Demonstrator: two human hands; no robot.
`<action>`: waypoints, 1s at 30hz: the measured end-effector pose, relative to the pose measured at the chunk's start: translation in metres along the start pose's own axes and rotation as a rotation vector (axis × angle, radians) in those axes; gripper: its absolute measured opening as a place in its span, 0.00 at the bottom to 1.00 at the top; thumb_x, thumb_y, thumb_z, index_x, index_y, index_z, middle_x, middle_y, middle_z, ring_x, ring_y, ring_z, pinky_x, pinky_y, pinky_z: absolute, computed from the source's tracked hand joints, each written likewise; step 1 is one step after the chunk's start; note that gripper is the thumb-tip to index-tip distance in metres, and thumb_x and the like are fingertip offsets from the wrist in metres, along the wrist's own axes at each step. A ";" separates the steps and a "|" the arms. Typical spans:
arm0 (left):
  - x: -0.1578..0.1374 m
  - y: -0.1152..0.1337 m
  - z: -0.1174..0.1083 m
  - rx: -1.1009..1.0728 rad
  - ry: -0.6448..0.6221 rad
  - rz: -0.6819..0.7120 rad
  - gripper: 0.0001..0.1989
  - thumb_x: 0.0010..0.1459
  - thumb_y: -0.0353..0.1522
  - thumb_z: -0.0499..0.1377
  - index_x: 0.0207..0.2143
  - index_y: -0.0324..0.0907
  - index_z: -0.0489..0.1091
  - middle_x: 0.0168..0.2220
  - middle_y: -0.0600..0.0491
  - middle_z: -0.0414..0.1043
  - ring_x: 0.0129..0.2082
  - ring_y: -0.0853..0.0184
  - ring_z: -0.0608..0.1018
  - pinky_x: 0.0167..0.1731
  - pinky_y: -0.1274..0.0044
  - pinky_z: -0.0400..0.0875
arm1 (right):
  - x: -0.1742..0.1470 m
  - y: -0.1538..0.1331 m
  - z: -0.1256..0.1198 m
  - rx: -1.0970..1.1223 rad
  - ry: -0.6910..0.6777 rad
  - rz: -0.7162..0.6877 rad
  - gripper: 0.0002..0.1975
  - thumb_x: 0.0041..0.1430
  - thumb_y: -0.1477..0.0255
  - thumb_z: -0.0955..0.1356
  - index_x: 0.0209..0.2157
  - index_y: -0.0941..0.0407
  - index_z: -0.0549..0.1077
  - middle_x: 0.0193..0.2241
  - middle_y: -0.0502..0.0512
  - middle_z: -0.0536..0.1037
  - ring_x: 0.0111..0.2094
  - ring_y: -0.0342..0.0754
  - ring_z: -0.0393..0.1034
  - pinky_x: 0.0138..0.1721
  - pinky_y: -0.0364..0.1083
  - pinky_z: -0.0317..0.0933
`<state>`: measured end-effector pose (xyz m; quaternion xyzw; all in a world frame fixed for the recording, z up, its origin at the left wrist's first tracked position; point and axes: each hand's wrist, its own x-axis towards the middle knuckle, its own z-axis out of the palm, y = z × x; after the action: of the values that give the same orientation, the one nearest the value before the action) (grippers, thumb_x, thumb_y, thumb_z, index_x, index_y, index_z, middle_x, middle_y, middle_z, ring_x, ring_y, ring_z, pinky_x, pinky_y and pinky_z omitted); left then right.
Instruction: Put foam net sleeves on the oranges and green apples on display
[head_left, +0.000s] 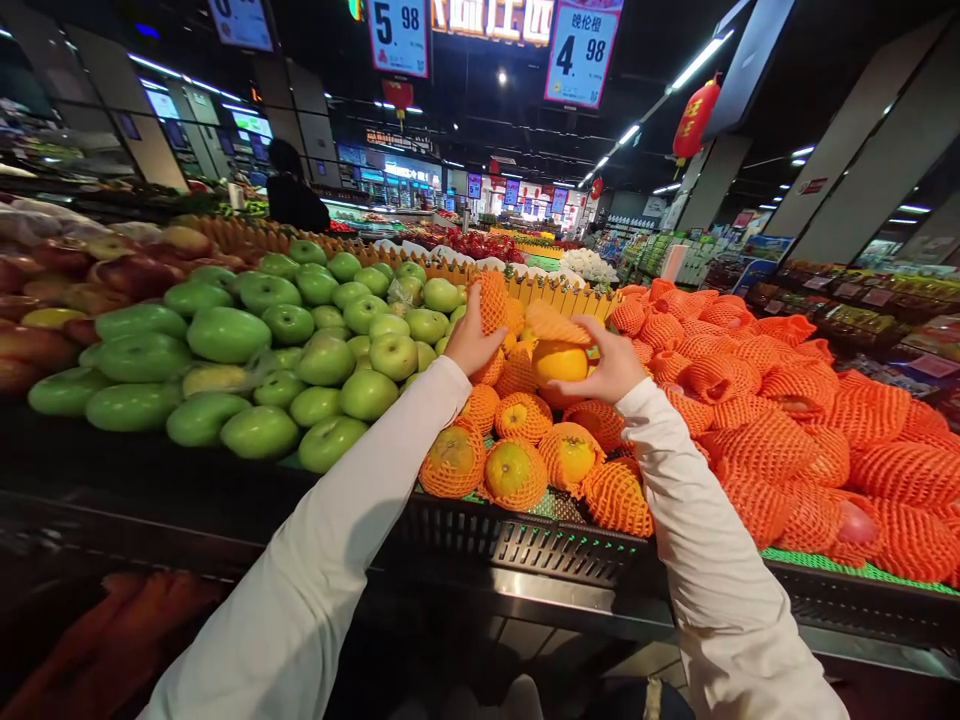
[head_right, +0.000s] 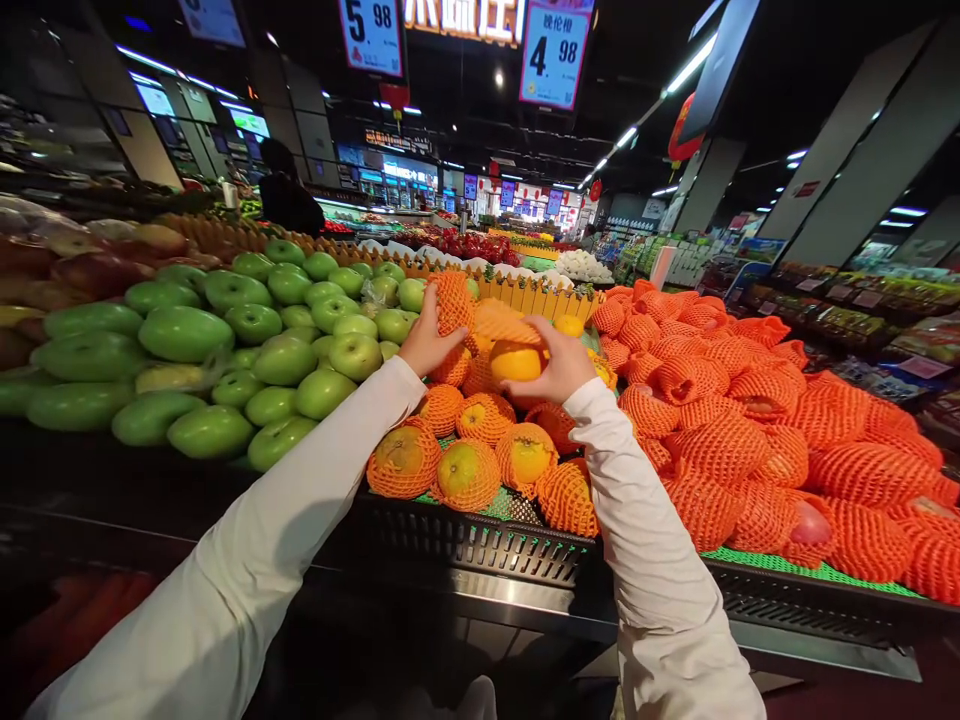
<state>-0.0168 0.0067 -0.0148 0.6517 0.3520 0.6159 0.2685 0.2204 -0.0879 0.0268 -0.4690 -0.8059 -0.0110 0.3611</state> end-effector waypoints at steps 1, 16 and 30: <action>0.000 0.002 -0.001 0.029 0.016 0.004 0.49 0.48 0.30 0.70 0.69 0.44 0.52 0.70 0.39 0.59 0.71 0.49 0.62 0.72 0.59 0.50 | 0.000 0.004 0.008 0.000 -0.080 0.034 0.43 0.37 0.58 0.80 0.57 0.51 0.69 0.45 0.58 0.80 0.46 0.62 0.76 0.52 0.61 0.68; 0.000 0.009 -0.003 0.119 0.054 0.019 0.43 0.57 0.34 0.66 0.71 0.43 0.49 0.73 0.41 0.52 0.76 0.52 0.49 0.74 0.61 0.41 | 0.004 0.039 0.012 -0.314 0.248 0.466 0.14 0.50 0.66 0.69 0.39 0.55 0.69 0.38 0.62 0.77 0.41 0.60 0.72 0.46 0.58 0.66; -0.006 0.016 0.000 0.317 -0.152 0.171 0.44 0.56 0.31 0.65 0.71 0.43 0.50 0.70 0.39 0.59 0.69 0.48 0.65 0.69 0.56 0.58 | 0.000 0.013 0.024 -0.240 -0.192 0.392 0.33 0.58 0.40 0.62 0.39 0.57 0.75 0.32 0.65 0.79 0.36 0.59 0.74 0.40 0.55 0.65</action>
<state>-0.0147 -0.0084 -0.0058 0.7580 0.3668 0.5223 0.1349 0.2167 -0.0714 0.0048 -0.6550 -0.7230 0.0082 0.2197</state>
